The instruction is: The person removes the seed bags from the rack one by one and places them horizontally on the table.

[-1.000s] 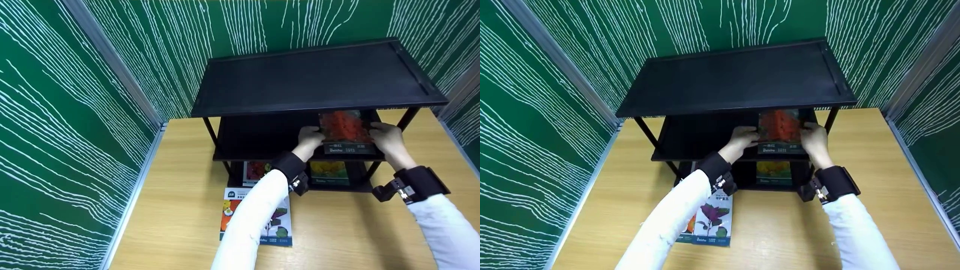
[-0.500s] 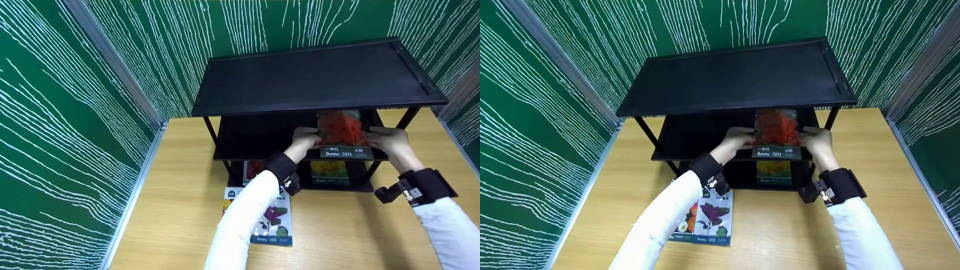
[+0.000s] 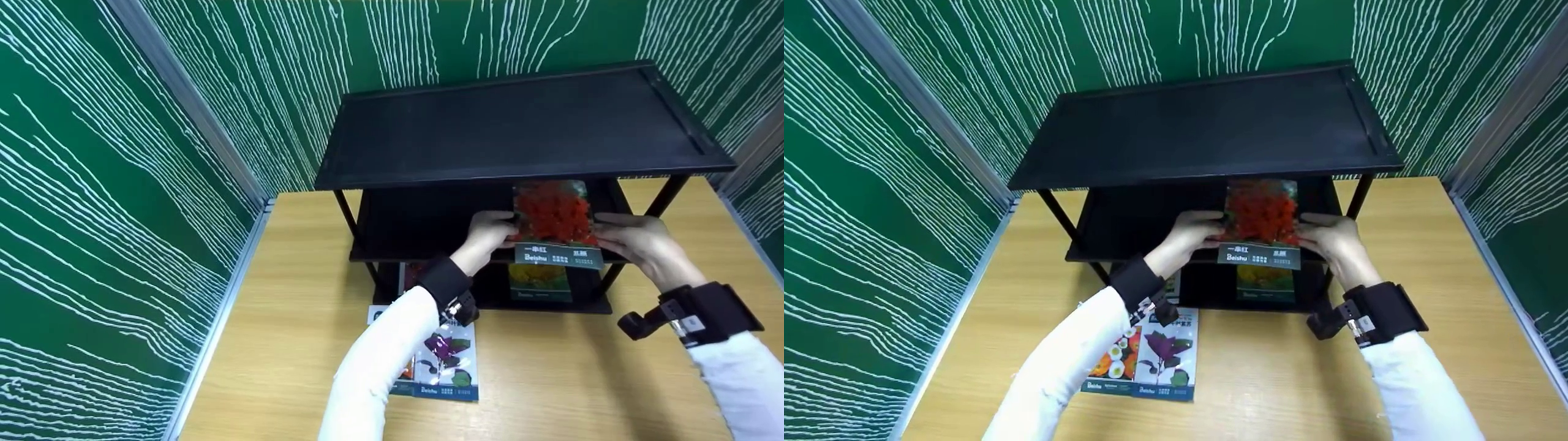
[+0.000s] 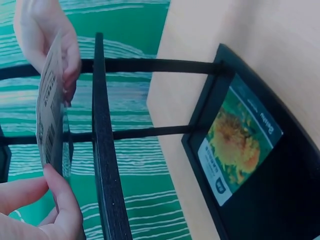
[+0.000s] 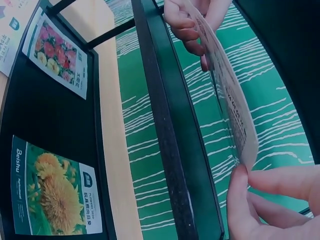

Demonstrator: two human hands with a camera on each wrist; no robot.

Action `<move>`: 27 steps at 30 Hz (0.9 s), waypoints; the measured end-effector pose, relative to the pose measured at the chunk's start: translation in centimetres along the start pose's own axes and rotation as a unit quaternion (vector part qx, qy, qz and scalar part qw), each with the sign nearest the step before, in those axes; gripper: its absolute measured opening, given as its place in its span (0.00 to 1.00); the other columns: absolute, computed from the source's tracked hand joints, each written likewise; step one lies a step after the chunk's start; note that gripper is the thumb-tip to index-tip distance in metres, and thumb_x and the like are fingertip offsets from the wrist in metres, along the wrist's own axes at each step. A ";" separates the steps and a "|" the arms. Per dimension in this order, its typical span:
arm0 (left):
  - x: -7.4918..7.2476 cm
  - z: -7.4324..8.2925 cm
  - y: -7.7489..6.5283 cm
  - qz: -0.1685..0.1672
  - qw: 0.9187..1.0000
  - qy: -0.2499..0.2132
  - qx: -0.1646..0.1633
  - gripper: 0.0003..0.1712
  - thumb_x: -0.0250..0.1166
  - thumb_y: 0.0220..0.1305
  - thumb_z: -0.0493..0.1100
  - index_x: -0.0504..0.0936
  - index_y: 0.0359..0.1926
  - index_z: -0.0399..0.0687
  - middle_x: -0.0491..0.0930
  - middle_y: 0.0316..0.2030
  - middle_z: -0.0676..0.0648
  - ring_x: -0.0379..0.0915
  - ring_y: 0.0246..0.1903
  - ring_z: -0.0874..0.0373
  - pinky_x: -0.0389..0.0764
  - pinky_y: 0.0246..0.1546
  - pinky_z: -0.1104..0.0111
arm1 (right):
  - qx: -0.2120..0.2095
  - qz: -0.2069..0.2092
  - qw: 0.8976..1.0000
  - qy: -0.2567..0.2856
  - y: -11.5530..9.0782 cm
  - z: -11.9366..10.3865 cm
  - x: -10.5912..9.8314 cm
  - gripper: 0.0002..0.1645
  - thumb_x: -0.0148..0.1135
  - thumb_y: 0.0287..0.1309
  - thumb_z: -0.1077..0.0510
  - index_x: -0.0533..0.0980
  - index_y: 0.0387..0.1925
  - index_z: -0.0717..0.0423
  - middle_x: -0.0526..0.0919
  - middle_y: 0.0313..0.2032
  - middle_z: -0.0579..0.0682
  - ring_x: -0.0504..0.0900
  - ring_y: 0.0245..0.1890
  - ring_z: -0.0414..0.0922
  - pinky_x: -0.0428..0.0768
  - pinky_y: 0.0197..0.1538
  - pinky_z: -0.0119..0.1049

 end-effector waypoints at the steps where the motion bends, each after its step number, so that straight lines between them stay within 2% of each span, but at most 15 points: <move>1: -0.1 0.0 -0.1 -0.001 1.000 -0.002 0.001 0.22 0.57 0.48 0.21 0.76 0.47 0.33 0.78 0.28 0.43 0.75 0.26 0.56 0.79 0.26 0.68 | 0.001 -0.003 1.000 -0.002 -0.1 0.0 0.1 0.15 0.57 0.49 0.73 0.77 0.36 0.53 0.82 0.32 0.47 0.80 0.35 0.38 0.76 0.41 0.27; 7: -0.9 -0.3 -1.1 -0.011 1.000 -0.029 0.006 0.20 0.57 0.49 0.22 0.76 0.45 0.32 0.75 0.22 0.46 0.75 0.23 0.56 0.78 0.24 0.70 | 0.009 -0.017 1.000 -0.006 -0.7 0.3 0.6 0.15 0.56 0.51 0.72 0.78 0.34 0.49 0.81 0.33 0.47 0.79 0.36 0.39 0.76 0.41 0.27; 12: -1.4 -0.5 -2.1 -0.030 0.999 -0.037 0.008 0.20 0.57 0.49 0.22 0.76 0.46 0.32 0.73 0.21 0.48 0.71 0.19 0.61 0.78 0.23 0.71 | 0.007 -0.014 1.000 -0.027 -1.3 0.6 1.1 0.14 0.56 0.52 0.69 0.79 0.34 0.48 0.81 0.34 0.46 0.79 0.36 0.38 0.76 0.41 0.26; 16: -1.7 -0.5 -2.8 -0.044 0.998 -0.042 0.014 0.20 0.56 0.50 0.22 0.75 0.47 0.32 0.73 0.21 0.48 0.70 0.18 0.62 0.78 0.23 0.71 | 0.003 -0.014 0.999 -0.045 -1.8 0.8 1.2 0.12 0.57 0.53 0.67 0.75 0.37 0.49 0.81 0.35 0.44 0.79 0.37 0.37 0.75 0.41 0.25; 27: -2.5 -0.9 -4.3 -0.060 0.996 -0.053 0.023 0.20 0.56 0.51 0.23 0.75 0.48 0.34 0.74 0.24 0.47 0.71 0.19 0.62 0.78 0.24 0.71 | -0.008 -0.033 0.999 -0.007 -2.7 1.6 1.9 0.15 0.55 0.53 0.69 0.78 0.37 0.49 0.81 0.36 0.47 0.79 0.37 0.39 0.75 0.42 0.27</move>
Point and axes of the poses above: each hand's wrist, its own y-axis towards the middle knuckle, its own x-axis out of the palm, z = x × y, the point moved 6 cm from there along y, towards the middle knuckle
